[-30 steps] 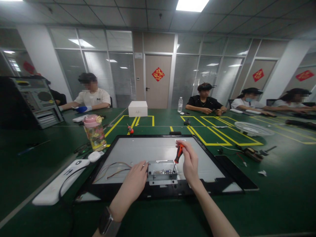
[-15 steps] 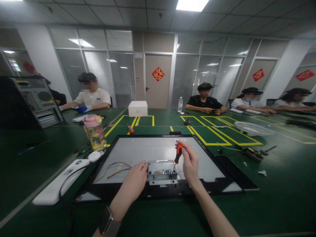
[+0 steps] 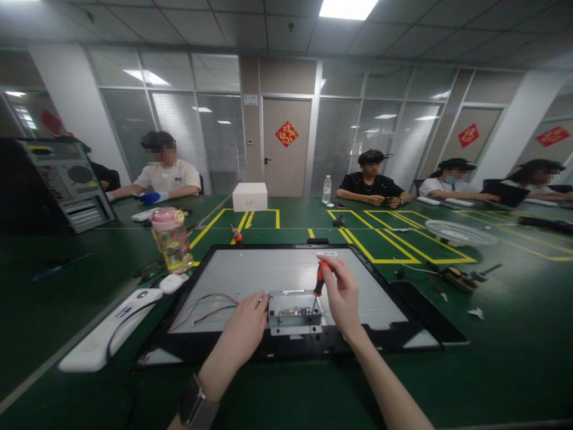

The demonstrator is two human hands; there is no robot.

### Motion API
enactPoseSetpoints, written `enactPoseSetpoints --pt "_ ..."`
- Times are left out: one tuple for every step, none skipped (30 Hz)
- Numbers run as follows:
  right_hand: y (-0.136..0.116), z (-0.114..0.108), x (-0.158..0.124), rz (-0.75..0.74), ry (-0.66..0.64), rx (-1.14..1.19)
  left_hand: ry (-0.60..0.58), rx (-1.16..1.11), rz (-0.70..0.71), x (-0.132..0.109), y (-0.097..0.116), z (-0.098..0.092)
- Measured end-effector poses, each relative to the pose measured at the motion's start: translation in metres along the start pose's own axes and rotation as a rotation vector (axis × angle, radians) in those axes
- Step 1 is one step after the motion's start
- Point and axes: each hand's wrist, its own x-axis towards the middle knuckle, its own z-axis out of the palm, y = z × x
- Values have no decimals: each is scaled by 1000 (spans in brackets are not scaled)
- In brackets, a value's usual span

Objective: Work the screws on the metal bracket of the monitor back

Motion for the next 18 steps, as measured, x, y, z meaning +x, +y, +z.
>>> enactPoseSetpoints --pt "-2 1 0 -5 26 -23 10 -3 0 0 0 2" --pt "-4 1 0 -8 51 -36 20 -6 0 0 -1 3" --pt "-5 1 1 -7 67 -42 29 -6 -1 1 -1 5" --pt "-5 1 1 -6 68 -42 37 -6 -2 1 -2 7" --pt "-5 1 0 -6 58 -35 44 -6 -1 1 -2 8" --pt "-4 0 0 -6 38 -24 50 -9 1 2 -3 9" --pt "-2 0 0 -6 17 -14 56 -15 3 2 -3 10" --pt "-1 0 0 -6 1 -7 61 -23 4 2 -3 10" --pt "0 0 0 -8 -4 -8 65 -31 3 2 -3 10" --pt "1 0 0 -14 6 -16 67 -38 0 2 -3 11" --pt "1 0 0 -22 26 -30 70 -44 -3 1 -3 11" --pt "1 0 1 -31 47 -45 70 -47 -7 1 -3 11" --pt "1 1 1 -40 62 -55 67 -48 -9 0 -3 12" --pt "1 1 1 -45 65 -56 63 -46 -9 0 -3 12" --pt "0 1 1 -44 55 -46 58 -43 -7 0 -3 12" --pt "0 0 0 -38 34 -28 55 -37 -9 0 -3 11" --pt "0 0 0 -30 9 -5 58 -30 -13 1 -2 8" --pt "0 0 -1 -19 -11 18 70 -24 -26 2 -1 4"
